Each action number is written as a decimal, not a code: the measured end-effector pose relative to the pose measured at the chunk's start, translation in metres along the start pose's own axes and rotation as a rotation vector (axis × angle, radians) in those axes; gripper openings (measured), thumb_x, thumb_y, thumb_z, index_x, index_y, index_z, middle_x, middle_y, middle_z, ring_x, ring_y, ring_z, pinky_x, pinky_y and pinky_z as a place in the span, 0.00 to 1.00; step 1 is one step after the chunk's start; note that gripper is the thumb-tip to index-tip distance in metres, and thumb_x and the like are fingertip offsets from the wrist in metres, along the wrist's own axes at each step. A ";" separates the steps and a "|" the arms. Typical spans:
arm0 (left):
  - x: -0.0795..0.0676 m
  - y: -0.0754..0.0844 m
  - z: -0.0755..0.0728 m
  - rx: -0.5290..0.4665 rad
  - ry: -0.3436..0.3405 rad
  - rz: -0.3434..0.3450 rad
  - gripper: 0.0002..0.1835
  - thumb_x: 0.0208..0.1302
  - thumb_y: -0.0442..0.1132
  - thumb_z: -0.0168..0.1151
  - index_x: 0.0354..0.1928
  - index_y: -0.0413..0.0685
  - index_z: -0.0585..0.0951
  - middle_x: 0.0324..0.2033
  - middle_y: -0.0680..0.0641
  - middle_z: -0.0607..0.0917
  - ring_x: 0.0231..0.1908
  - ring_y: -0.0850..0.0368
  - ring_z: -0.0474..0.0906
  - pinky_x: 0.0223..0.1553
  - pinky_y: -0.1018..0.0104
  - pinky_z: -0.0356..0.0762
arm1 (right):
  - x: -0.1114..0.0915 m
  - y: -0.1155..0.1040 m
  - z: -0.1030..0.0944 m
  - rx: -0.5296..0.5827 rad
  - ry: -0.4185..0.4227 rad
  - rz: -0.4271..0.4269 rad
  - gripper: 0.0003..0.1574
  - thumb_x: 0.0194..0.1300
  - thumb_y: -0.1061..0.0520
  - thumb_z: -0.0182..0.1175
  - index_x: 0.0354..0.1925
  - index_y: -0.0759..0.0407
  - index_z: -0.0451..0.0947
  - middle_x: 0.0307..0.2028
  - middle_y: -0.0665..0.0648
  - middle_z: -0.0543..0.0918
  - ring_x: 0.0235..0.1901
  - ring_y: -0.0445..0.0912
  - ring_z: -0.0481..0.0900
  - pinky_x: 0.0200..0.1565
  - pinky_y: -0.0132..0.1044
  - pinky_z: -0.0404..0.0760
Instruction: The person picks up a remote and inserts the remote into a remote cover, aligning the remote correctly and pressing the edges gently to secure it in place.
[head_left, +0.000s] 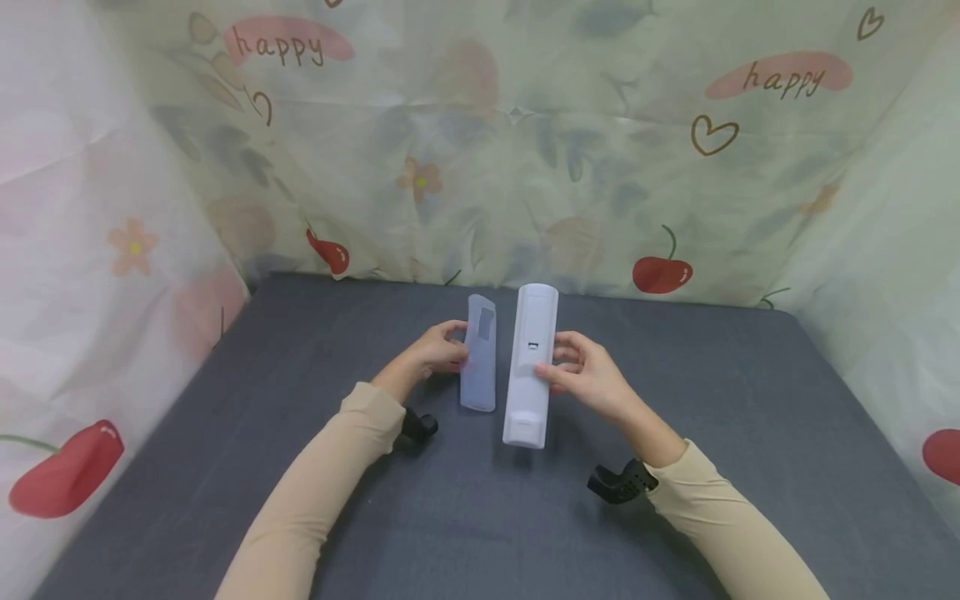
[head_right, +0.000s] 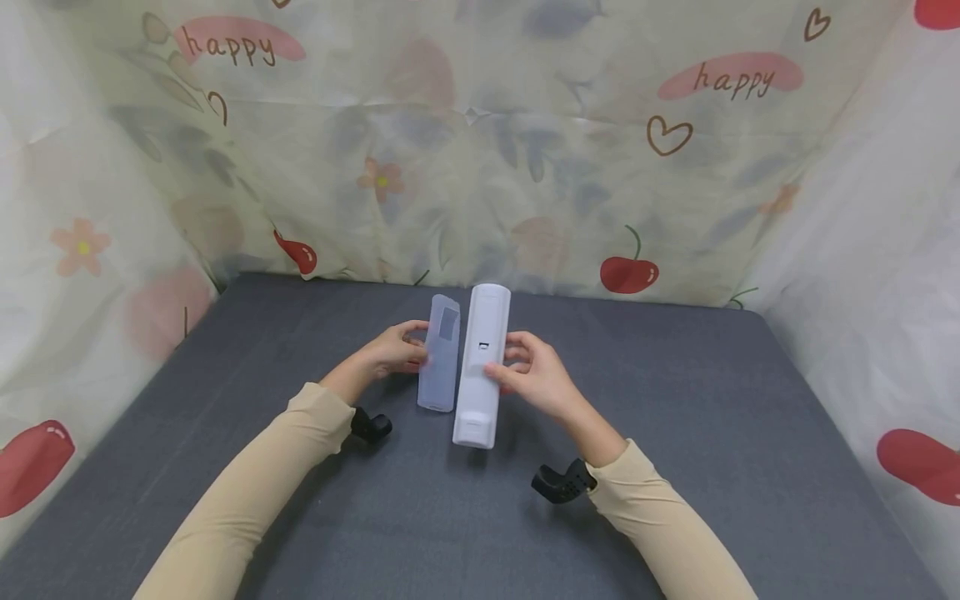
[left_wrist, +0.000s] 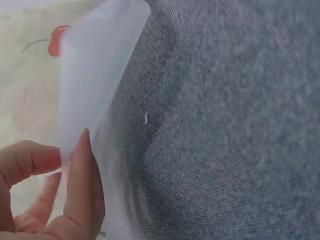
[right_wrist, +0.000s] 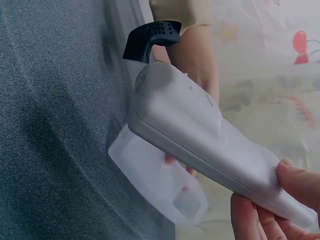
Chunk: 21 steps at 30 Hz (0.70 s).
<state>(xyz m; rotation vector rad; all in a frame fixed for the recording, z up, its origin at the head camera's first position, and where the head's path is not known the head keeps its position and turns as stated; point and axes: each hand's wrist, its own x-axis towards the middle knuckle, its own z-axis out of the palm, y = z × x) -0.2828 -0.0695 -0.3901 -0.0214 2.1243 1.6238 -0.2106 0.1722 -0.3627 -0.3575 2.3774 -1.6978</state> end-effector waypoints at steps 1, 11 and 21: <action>-0.004 0.002 0.000 -0.004 -0.008 0.001 0.35 0.57 0.22 0.51 0.68 0.45 0.60 0.45 0.40 0.75 0.33 0.58 0.76 0.42 0.64 0.81 | 0.000 0.000 0.000 -0.002 0.002 -0.001 0.35 0.60 0.60 0.63 0.62 0.67 0.61 0.54 0.72 0.76 0.41 0.48 0.84 0.42 0.50 0.83; -0.007 0.001 0.006 -0.138 -0.082 0.106 0.37 0.57 0.21 0.51 0.69 0.50 0.57 0.57 0.37 0.76 0.33 0.60 0.79 0.41 0.65 0.79 | 0.001 -0.003 -0.004 -0.016 0.052 -0.015 0.35 0.60 0.60 0.63 0.61 0.67 0.61 0.53 0.72 0.76 0.40 0.47 0.83 0.40 0.46 0.84; -0.025 0.003 0.014 -0.172 -0.088 0.130 0.30 0.65 0.29 0.52 0.68 0.51 0.60 0.52 0.36 0.79 0.32 0.63 0.81 0.38 0.65 0.82 | 0.001 -0.013 -0.016 0.013 0.116 -0.035 0.36 0.61 0.58 0.63 0.62 0.66 0.60 0.55 0.71 0.75 0.39 0.40 0.83 0.40 0.39 0.84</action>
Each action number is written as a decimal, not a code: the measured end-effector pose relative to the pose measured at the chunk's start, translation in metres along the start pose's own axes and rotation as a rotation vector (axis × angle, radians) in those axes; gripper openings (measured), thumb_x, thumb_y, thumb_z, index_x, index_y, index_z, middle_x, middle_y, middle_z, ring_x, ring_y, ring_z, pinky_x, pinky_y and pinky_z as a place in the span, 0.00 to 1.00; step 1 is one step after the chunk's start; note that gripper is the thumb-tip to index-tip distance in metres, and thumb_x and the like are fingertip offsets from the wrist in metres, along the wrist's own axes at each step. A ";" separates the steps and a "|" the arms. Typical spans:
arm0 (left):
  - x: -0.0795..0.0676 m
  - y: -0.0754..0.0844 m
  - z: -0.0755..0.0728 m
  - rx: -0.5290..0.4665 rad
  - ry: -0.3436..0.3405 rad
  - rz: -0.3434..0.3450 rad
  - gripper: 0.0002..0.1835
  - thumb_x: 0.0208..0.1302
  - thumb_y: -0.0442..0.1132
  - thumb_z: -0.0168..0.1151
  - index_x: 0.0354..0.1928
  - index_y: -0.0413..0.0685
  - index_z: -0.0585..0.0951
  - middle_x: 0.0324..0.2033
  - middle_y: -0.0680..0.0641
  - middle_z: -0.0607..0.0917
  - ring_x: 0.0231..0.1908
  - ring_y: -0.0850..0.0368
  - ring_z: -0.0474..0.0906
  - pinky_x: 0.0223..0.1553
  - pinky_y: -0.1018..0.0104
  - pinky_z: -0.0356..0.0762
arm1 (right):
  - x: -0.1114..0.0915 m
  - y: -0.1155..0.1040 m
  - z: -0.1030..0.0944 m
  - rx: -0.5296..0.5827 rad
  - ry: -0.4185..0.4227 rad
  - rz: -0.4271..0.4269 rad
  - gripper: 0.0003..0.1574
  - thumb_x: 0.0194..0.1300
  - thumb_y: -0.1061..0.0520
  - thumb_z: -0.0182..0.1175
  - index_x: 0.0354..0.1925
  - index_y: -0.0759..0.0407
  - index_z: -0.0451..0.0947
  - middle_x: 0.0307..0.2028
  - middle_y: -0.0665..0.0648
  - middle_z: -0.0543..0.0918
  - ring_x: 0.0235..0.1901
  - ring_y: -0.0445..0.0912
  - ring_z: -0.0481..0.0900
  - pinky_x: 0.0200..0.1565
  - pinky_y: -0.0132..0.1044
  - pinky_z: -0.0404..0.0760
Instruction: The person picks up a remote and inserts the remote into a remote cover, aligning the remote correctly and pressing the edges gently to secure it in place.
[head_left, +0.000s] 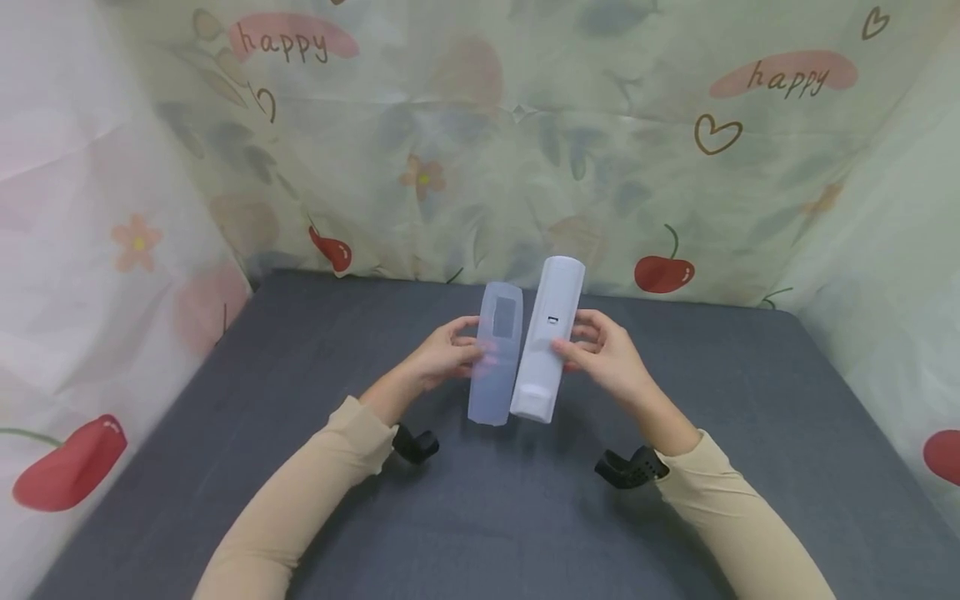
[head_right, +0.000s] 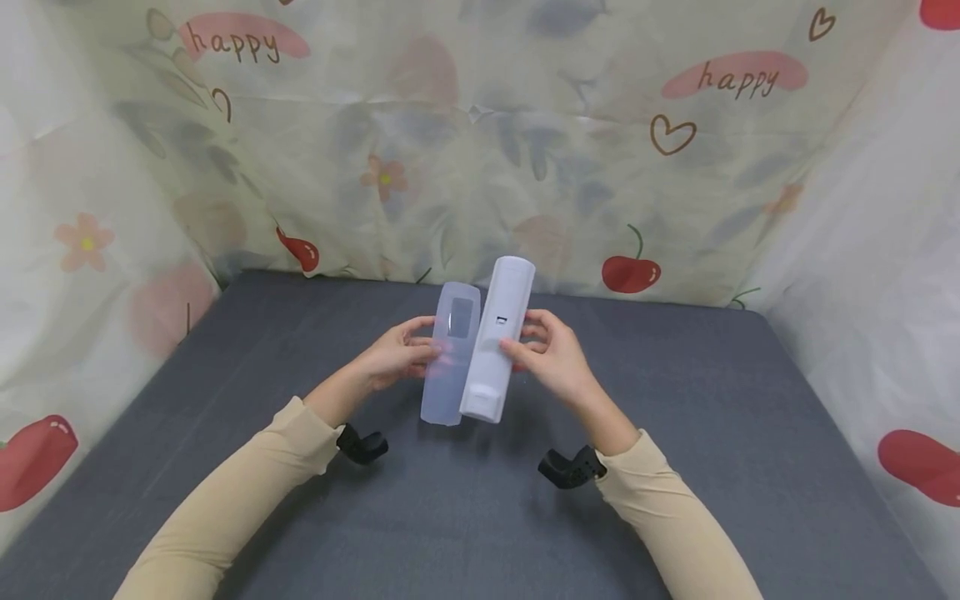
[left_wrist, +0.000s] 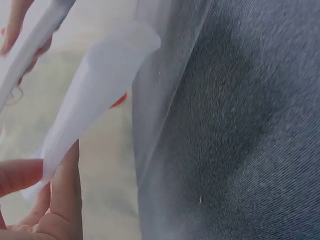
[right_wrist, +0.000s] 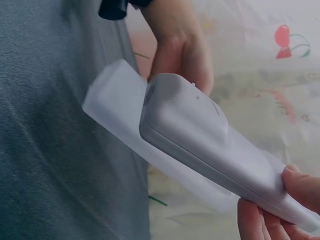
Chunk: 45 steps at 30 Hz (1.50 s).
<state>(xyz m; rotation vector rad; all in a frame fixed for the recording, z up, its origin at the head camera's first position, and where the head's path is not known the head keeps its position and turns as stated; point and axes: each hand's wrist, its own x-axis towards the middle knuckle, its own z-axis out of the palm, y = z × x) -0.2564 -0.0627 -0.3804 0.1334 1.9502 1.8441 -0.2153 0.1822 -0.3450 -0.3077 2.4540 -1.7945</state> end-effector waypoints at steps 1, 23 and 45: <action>-0.003 0.001 0.001 -0.003 0.000 0.000 0.29 0.65 0.29 0.53 0.68 0.51 0.61 0.50 0.37 0.80 0.31 0.63 0.81 0.37 0.65 0.82 | 0.000 -0.001 -0.001 0.009 0.009 -0.005 0.36 0.61 0.58 0.62 0.62 0.66 0.60 0.55 0.71 0.75 0.38 0.38 0.83 0.40 0.39 0.84; -0.036 0.009 0.024 -0.007 -0.106 0.087 0.27 0.68 0.31 0.51 0.68 0.47 0.61 0.48 0.38 0.83 0.34 0.63 0.82 0.40 0.63 0.82 | 0.006 -0.011 -0.005 0.276 0.353 -0.074 0.34 0.63 0.61 0.59 0.63 0.68 0.57 0.48 0.55 0.76 0.36 0.33 0.82 0.36 0.28 0.83; -0.039 0.006 0.030 -0.051 -0.112 0.144 0.33 0.69 0.31 0.50 0.72 0.53 0.53 0.56 0.33 0.77 0.41 0.60 0.83 0.46 0.58 0.81 | 0.012 -0.007 0.007 0.447 0.557 -0.078 0.24 0.64 0.64 0.57 0.53 0.58 0.56 0.40 0.52 0.73 0.28 0.34 0.81 0.33 0.28 0.83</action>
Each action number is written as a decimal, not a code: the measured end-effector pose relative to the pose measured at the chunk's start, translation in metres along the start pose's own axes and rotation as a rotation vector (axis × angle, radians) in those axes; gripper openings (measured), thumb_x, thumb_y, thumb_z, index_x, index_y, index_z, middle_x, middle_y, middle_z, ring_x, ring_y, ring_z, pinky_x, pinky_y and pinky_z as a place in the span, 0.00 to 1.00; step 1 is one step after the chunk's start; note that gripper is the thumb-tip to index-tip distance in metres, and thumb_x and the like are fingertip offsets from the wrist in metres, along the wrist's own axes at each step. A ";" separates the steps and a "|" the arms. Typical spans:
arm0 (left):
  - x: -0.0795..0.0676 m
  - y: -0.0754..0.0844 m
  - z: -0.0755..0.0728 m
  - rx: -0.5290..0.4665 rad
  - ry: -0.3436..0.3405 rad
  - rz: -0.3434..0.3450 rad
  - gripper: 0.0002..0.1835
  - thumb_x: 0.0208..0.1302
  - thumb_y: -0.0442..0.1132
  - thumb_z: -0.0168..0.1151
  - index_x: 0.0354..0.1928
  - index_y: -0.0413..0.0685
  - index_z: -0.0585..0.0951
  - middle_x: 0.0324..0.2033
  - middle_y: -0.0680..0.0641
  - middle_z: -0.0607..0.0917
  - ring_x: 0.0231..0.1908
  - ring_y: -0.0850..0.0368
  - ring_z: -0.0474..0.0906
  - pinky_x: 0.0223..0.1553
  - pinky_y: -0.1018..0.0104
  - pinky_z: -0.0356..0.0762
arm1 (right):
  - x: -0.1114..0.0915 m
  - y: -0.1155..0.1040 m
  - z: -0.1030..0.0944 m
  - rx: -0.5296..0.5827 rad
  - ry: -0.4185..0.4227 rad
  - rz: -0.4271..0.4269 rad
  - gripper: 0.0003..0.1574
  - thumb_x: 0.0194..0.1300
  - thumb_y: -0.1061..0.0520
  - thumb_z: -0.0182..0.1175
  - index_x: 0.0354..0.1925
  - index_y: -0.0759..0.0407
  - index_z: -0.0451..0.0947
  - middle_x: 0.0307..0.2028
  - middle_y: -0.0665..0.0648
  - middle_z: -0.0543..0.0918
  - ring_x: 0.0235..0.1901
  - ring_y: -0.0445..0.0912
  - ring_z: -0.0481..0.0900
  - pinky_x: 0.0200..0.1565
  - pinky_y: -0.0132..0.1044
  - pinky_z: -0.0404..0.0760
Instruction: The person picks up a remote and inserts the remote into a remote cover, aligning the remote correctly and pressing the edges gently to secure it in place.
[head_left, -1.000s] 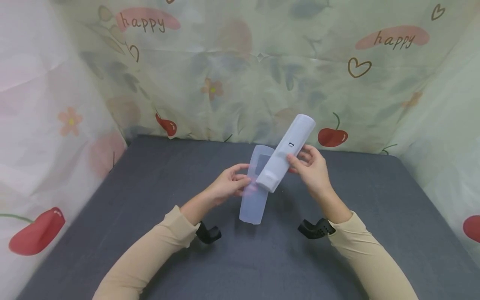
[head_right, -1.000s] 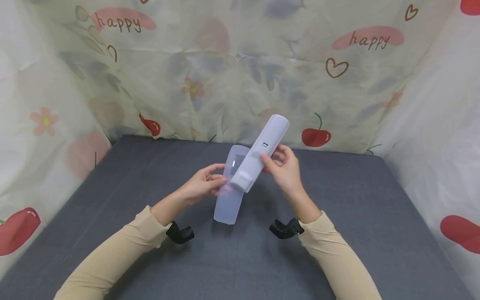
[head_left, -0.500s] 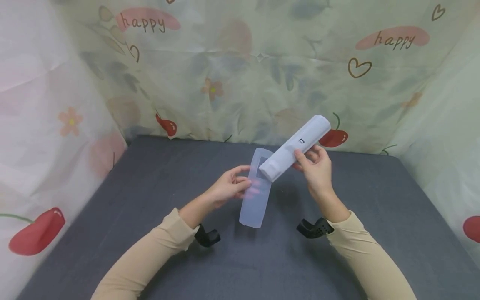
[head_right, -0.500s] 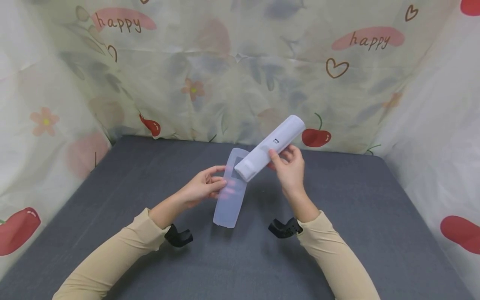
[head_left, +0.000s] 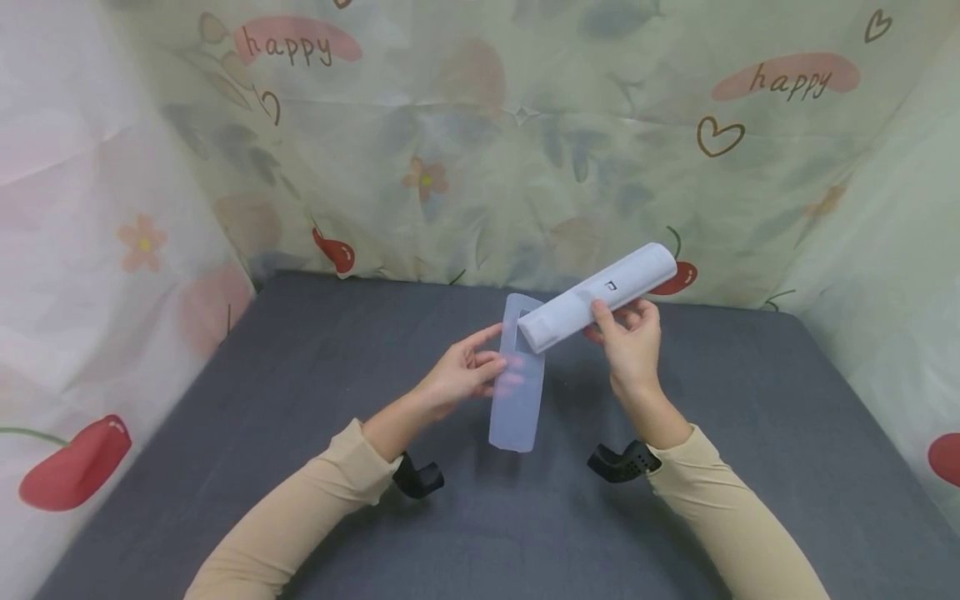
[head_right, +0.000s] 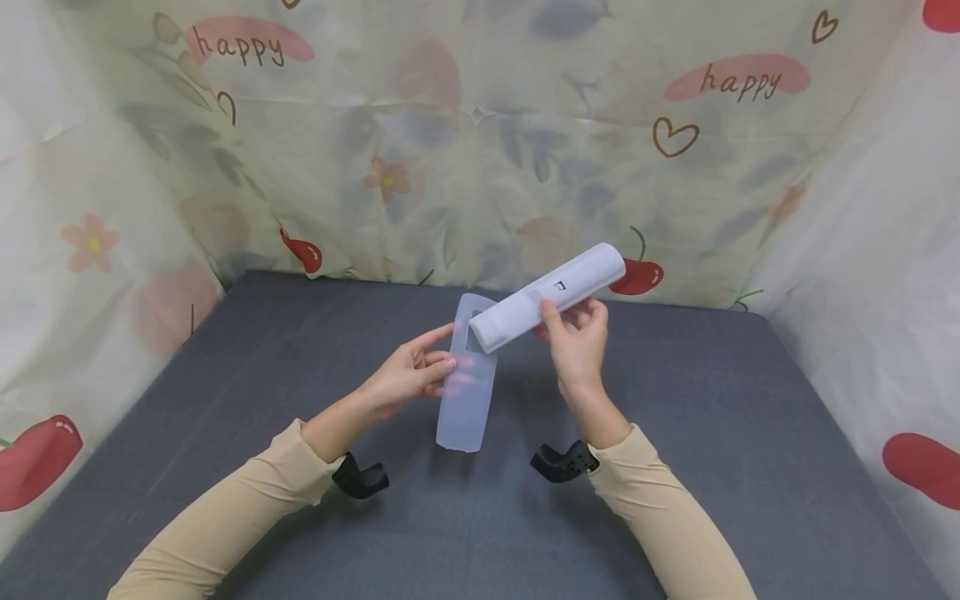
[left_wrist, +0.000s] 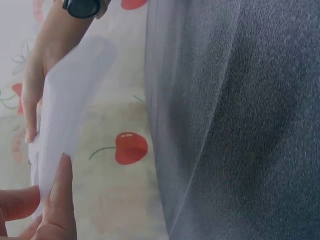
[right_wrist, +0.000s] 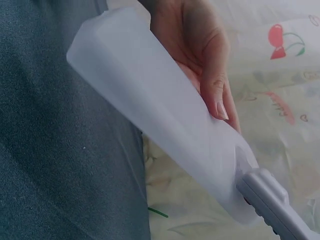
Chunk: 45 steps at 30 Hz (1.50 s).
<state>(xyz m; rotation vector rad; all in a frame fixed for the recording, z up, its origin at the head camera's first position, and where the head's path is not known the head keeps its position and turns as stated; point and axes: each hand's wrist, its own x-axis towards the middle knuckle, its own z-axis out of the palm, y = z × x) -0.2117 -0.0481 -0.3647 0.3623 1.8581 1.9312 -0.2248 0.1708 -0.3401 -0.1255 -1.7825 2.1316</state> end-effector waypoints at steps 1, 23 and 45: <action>0.000 0.000 0.001 -0.003 0.001 0.007 0.33 0.69 0.31 0.50 0.72 0.53 0.52 0.56 0.33 0.77 0.41 0.60 0.83 0.47 0.58 0.81 | 0.000 0.000 0.001 0.011 0.006 -0.001 0.24 0.64 0.64 0.57 0.52 0.57 0.56 0.40 0.52 0.73 0.29 0.34 0.81 0.33 0.29 0.83; 0.000 0.000 0.008 -0.024 0.063 0.015 0.32 0.69 0.32 0.49 0.72 0.53 0.52 0.55 0.34 0.78 0.43 0.54 0.84 0.47 0.57 0.81 | -0.005 0.008 0.009 0.056 0.019 0.052 0.22 0.65 0.62 0.55 0.51 0.57 0.55 0.42 0.53 0.72 0.34 0.35 0.80 0.35 0.29 0.83; 0.002 0.002 0.007 0.006 0.148 -0.027 0.28 0.70 0.35 0.49 0.70 0.52 0.59 0.50 0.34 0.81 0.36 0.58 0.84 0.43 0.55 0.82 | -0.002 0.007 0.005 -0.018 -0.160 0.106 0.30 0.68 0.60 0.53 0.62 0.63 0.51 0.49 0.53 0.72 0.42 0.37 0.79 0.39 0.29 0.83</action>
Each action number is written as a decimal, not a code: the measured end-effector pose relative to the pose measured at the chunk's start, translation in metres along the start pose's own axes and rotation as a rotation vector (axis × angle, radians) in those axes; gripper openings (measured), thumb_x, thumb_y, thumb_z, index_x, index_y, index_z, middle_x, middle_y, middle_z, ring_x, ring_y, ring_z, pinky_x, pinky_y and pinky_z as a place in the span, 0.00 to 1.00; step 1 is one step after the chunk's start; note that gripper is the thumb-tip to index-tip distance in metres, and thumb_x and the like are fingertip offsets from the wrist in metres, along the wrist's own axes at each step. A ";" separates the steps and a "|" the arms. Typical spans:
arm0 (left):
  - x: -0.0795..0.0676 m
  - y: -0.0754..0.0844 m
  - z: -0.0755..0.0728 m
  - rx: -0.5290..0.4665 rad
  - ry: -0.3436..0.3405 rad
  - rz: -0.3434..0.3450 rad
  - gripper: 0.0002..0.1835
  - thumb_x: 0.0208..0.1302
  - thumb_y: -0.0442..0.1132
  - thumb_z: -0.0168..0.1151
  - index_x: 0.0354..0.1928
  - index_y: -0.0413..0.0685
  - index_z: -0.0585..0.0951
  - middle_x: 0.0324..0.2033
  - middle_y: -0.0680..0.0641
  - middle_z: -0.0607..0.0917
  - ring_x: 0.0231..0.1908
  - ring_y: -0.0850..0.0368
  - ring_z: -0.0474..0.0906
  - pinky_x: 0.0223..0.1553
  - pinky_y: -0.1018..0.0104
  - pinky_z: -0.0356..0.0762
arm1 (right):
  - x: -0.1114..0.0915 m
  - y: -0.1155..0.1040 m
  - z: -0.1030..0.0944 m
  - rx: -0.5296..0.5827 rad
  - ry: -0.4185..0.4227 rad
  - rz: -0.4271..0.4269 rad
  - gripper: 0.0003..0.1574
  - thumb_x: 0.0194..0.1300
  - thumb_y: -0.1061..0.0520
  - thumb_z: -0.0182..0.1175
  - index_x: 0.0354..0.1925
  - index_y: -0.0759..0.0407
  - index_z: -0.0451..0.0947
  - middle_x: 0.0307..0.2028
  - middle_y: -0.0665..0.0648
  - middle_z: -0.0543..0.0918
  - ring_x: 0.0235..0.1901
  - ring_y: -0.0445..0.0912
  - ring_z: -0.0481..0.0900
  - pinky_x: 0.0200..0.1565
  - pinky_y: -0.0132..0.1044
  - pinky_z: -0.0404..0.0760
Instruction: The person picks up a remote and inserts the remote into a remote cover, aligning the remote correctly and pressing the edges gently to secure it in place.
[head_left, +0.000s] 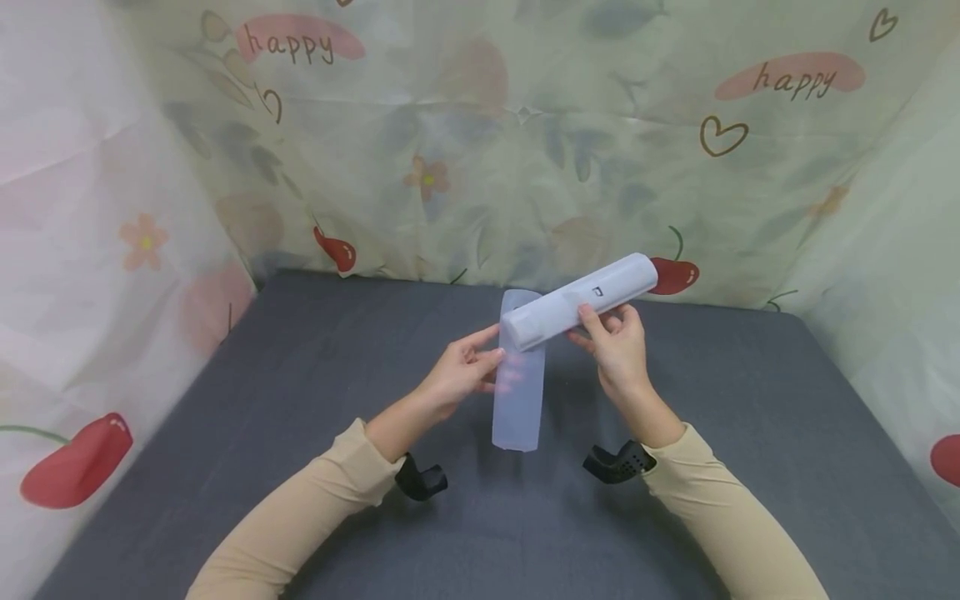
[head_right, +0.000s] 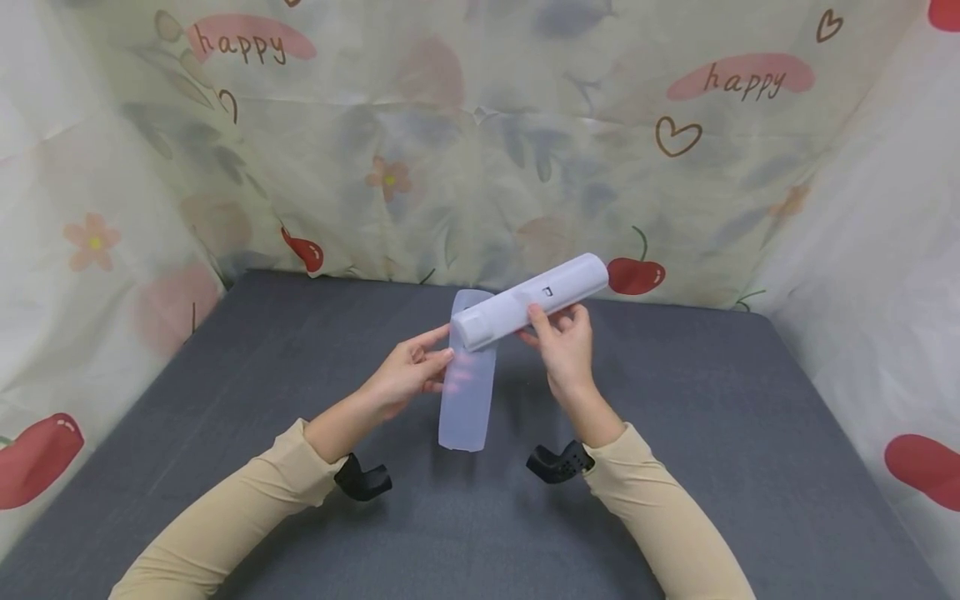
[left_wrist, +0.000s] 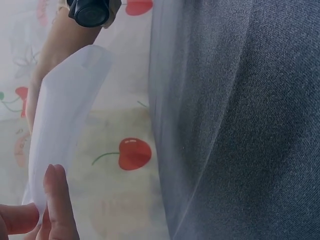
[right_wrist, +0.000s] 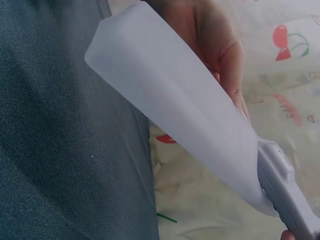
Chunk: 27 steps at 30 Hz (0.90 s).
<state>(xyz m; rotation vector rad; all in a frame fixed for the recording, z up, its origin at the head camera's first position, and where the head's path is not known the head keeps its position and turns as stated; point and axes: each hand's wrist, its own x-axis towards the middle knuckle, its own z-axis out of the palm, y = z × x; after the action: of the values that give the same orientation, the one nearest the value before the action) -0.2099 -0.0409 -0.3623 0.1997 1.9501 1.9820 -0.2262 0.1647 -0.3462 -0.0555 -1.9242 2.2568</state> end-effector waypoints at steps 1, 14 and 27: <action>0.000 0.000 0.000 0.002 0.006 -0.004 0.27 0.70 0.35 0.49 0.70 0.52 0.59 0.50 0.34 0.81 0.35 0.59 0.84 0.44 0.54 0.82 | 0.000 -0.001 0.000 -0.005 -0.010 0.000 0.30 0.68 0.60 0.52 0.62 0.63 0.50 0.50 0.54 0.72 0.42 0.37 0.79 0.40 0.29 0.83; 0.005 0.005 -0.001 -0.078 0.217 -0.037 0.21 0.69 0.48 0.52 0.55 0.41 0.77 0.51 0.38 0.81 0.38 0.58 0.82 0.44 0.61 0.82 | -0.004 -0.005 0.001 -0.052 -0.119 -0.036 0.31 0.67 0.61 0.53 0.62 0.61 0.51 0.51 0.54 0.72 0.42 0.34 0.80 0.42 0.30 0.82; 0.005 0.010 0.000 -0.074 0.250 -0.043 0.21 0.68 0.47 0.54 0.54 0.40 0.79 0.48 0.38 0.82 0.30 0.60 0.82 0.36 0.65 0.83 | -0.003 -0.005 -0.003 -0.055 -0.206 -0.071 0.30 0.66 0.63 0.54 0.61 0.61 0.52 0.45 0.46 0.75 0.42 0.33 0.80 0.41 0.30 0.82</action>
<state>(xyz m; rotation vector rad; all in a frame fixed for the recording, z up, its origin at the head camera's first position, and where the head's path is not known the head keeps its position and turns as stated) -0.2158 -0.0387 -0.3533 -0.1141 2.0038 2.1325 -0.2224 0.1674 -0.3424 0.2439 -2.0515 2.2403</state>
